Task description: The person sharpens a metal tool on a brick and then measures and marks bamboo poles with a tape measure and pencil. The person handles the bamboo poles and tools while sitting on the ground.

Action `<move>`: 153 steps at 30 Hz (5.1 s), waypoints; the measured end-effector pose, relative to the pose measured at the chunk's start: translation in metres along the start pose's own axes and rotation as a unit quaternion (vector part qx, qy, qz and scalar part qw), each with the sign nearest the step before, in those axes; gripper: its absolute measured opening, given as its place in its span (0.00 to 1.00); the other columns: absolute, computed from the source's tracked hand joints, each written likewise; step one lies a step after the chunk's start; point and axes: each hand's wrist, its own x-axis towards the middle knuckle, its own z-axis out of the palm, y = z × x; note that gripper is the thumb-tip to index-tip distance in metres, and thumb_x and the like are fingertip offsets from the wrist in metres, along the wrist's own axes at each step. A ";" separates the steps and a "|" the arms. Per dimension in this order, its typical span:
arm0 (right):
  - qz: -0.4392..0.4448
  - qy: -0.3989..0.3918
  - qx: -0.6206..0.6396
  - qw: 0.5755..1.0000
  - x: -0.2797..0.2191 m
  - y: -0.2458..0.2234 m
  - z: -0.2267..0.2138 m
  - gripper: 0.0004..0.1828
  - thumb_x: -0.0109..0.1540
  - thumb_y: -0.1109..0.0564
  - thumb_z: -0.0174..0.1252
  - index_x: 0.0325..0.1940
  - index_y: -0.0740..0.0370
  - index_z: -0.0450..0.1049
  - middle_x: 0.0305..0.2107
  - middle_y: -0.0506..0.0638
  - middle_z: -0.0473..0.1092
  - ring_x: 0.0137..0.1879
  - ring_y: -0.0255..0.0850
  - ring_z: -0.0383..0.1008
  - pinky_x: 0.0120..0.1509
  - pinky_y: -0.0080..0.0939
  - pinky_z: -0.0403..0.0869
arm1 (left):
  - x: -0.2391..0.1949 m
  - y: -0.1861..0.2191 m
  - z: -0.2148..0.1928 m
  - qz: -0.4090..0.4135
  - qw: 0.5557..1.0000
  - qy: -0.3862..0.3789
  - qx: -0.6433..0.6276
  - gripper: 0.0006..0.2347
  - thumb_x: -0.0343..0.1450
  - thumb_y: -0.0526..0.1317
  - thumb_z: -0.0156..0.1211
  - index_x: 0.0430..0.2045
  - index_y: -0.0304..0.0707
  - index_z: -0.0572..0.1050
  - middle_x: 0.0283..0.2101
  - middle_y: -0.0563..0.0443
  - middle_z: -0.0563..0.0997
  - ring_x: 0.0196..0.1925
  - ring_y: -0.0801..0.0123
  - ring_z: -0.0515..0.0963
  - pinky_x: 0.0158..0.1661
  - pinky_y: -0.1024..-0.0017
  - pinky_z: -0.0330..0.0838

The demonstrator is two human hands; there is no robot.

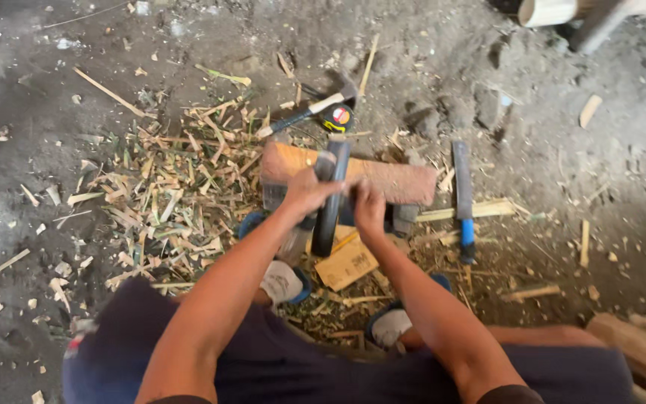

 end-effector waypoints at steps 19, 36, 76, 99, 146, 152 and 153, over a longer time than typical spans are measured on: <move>-0.090 -0.179 -0.403 0.893 -0.017 0.139 -0.063 0.22 0.63 0.49 0.63 0.54 0.65 0.68 0.45 0.62 0.68 0.52 0.59 0.71 0.56 0.58 0.74 | 0.053 -0.104 0.042 -0.048 0.951 -0.215 0.217 0.20 0.57 0.54 0.71 0.14 0.29 0.80 0.20 0.40 0.82 0.25 0.54 0.84 0.35 0.59 0.78; -0.047 -0.386 -0.125 0.913 0.115 -0.131 -0.039 0.18 0.59 0.58 0.68 0.51 0.67 0.77 0.32 0.48 0.74 0.37 0.35 0.71 0.41 0.39 0.69 | -0.024 0.043 -0.158 0.161 0.931 -0.099 0.311 0.27 0.59 0.60 0.71 0.25 0.25 0.82 0.26 0.35 0.82 0.30 0.49 0.84 0.38 0.56 0.80; -0.223 -0.651 -0.386 0.614 -0.135 -0.130 0.254 0.21 0.62 0.42 0.61 0.54 0.54 0.80 0.34 0.48 0.79 0.39 0.40 0.78 0.47 0.42 0.73 | -0.350 -0.322 -0.159 -0.343 0.916 0.125 0.169 0.20 0.61 0.51 0.74 0.40 0.38 0.84 0.44 0.40 0.85 0.45 0.55 0.84 0.46 0.61 0.78; -0.066 -0.515 -0.104 0.848 -0.052 -0.081 0.190 0.18 0.64 0.49 0.64 0.51 0.65 0.80 0.37 0.52 0.80 0.42 0.39 0.78 0.49 0.40 0.75 | -0.119 -0.162 -0.152 -0.025 0.916 0.388 -0.099 0.26 0.61 0.59 0.73 0.40 0.35 0.80 0.36 0.40 0.86 0.36 0.55 0.85 0.39 0.61 0.77; 0.053 -0.349 -0.282 0.892 -0.012 0.091 -0.065 0.15 0.66 0.45 0.57 0.43 0.59 0.76 0.26 0.63 0.73 0.36 0.62 0.74 0.39 0.59 0.70 | 0.204 -0.044 0.033 0.072 0.966 0.132 0.209 0.43 0.54 0.49 0.76 0.65 0.36 0.62 0.57 0.22 0.64 0.60 0.33 0.63 0.60 0.47 0.62; -0.181 -0.309 -0.380 0.853 -0.028 0.119 -0.039 0.17 0.59 0.44 0.60 0.39 0.61 0.76 0.26 0.62 0.74 0.32 0.60 0.75 0.36 0.60 0.72 | 0.053 -0.054 -0.065 0.054 0.970 0.210 0.113 0.39 0.55 0.48 0.72 0.64 0.42 0.64 0.54 0.30 0.68 0.60 0.36 0.67 0.62 0.49 0.65; -0.172 -0.277 -0.381 0.865 -0.021 0.107 -0.027 0.14 0.61 0.47 0.58 0.39 0.60 0.77 0.27 0.61 0.74 0.34 0.60 0.75 0.37 0.59 0.73 | 0.033 -0.059 -0.078 0.035 0.970 0.218 0.101 0.39 0.54 0.47 0.71 0.64 0.42 0.64 0.54 0.30 0.67 0.60 0.36 0.68 0.61 0.49 0.66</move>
